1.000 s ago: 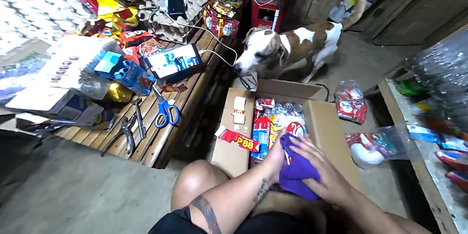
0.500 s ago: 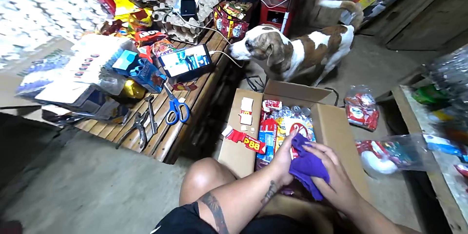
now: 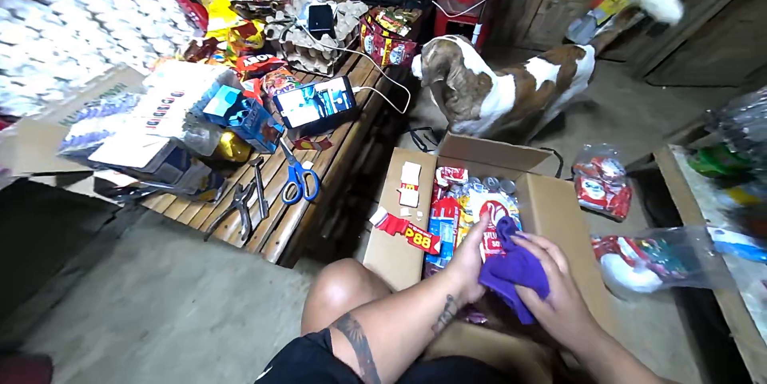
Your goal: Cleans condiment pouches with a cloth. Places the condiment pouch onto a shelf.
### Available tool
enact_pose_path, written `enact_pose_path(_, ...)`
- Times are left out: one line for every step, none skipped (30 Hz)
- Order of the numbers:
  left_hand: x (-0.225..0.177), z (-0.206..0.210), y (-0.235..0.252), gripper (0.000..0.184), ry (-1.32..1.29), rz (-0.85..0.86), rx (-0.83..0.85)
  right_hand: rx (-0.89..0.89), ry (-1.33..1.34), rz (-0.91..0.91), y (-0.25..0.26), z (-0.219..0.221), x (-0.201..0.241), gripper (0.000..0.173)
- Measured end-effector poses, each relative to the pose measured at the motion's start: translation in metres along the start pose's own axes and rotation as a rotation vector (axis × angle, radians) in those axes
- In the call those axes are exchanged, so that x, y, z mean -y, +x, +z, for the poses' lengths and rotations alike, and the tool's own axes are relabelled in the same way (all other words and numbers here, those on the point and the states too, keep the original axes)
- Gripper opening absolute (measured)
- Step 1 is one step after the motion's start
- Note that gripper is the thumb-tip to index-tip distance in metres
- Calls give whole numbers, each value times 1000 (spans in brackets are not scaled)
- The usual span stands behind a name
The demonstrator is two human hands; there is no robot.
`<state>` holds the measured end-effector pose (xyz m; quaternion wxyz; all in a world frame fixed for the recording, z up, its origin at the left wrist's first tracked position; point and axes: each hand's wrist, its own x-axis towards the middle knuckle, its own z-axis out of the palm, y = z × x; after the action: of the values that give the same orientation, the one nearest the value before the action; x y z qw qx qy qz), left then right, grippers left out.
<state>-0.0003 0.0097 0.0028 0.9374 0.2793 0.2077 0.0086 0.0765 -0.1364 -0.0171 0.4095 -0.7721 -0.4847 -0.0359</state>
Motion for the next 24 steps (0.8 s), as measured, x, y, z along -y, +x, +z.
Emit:
enact_pose_path(1, 0, -1, 56, 14, -16, 13, -2, 7, -11, 0, 1, 0, 52)
enact_pose_path(4, 0, -2, 57, 38, -43, 35, -10, 2, -10, 1, 0, -2, 53)
enact_pose_path(8, 0, -4, 57, 62, -63, 72, -30, -10, 1, 4, -1, -4, 55)
enact_pose_path(13, 1, -6, 55, 83, -58, 126, -51, -26, 22, 8, -3, -6, 58)
enact_pose_path(19, 1, -7, 53, 93, -48, 177, -67, -45, 49, 12, -5, -10, 60)
enact_pose_path(23, 1, -7, 53, 95, -46, 217, -79, -69, 79, 15, -7, -13, 62)
enact_pose_path(26, -1, -6, 55, 90, -50, 235, -81, -92, 115, 18, -9, -15, 63)
enact_pose_path(26, -2, -4, 56, 85, -52, 231, -80, -102, 157, 20, -10, -16, 61)
enact_pose_path(23, -2, -3, 57, 71, -48, 204, -75, -102, 200, 21, -11, -15, 60)
enact_pose_path(18, -1, -2, 56, 40, -33, 156, -64, -98, 238, 21, -11, -15, 59)
enact_pose_path(12, 1, -1, 54, -8, -10, 102, -44, -88, 264, 20, -10, -14, 59)
enact_pose_path(7, 2, 0, 53, -60, 20, 58, -23, -66, 272, 18, -9, -11, 58)
enact_pose_path(3, 1, 2, 52, -96, 54, 25, -2, -42, 263, 15, -7, -9, 58)
enact_pose_path(0, 0, 4, 52, -115, 79, 3, 13, -22, 244, 12, -4, -6, 60)
enact_pose_path(-1, -1, 4, 52, -108, 86, -14, 25, -8, 229, 10, -2, -3, 62)
enact_pose_path(0, -2, 4, 53, -85, 78, -20, 30, -2, 216, 9, -1, -1, 66)
enact_pose_path(2, -1, 2, 54, -43, 54, -15, 32, 4, 215, 9, -1, 0, 72)
enact_pose_path(5, 0, -1, 55, 5, 20, -3, 30, 9, 231, 11, -2, -1, 78)
enact_pose_path(9, 2, -4, 55, 58, 1, 24, 28, 13, 267, 14, -4, -2, 84)
enact_pose_path(14, 2, -6, 55, 90, -6, 81, 37, 20, 323, 17, -7, -4, 87)
enact_pose_path(19, 0, -6, 55, 108, -20, 142, 51, 28, 389, 22, -10, -6, 85)
enact_pose_path(22, -1, -5, 55, 119, -40, 186, 76, 44, 466, 27, -15, -6, 81)
enact_pose_path(23, -2, -3, 54, 129, -67, 199, 110, 52, 544, 32, -19, -7, 76)
enact_pose_path(24, -3, -3, 51, 141, -88, 198, 144, 60, 615, 37, -23, -6, 72)
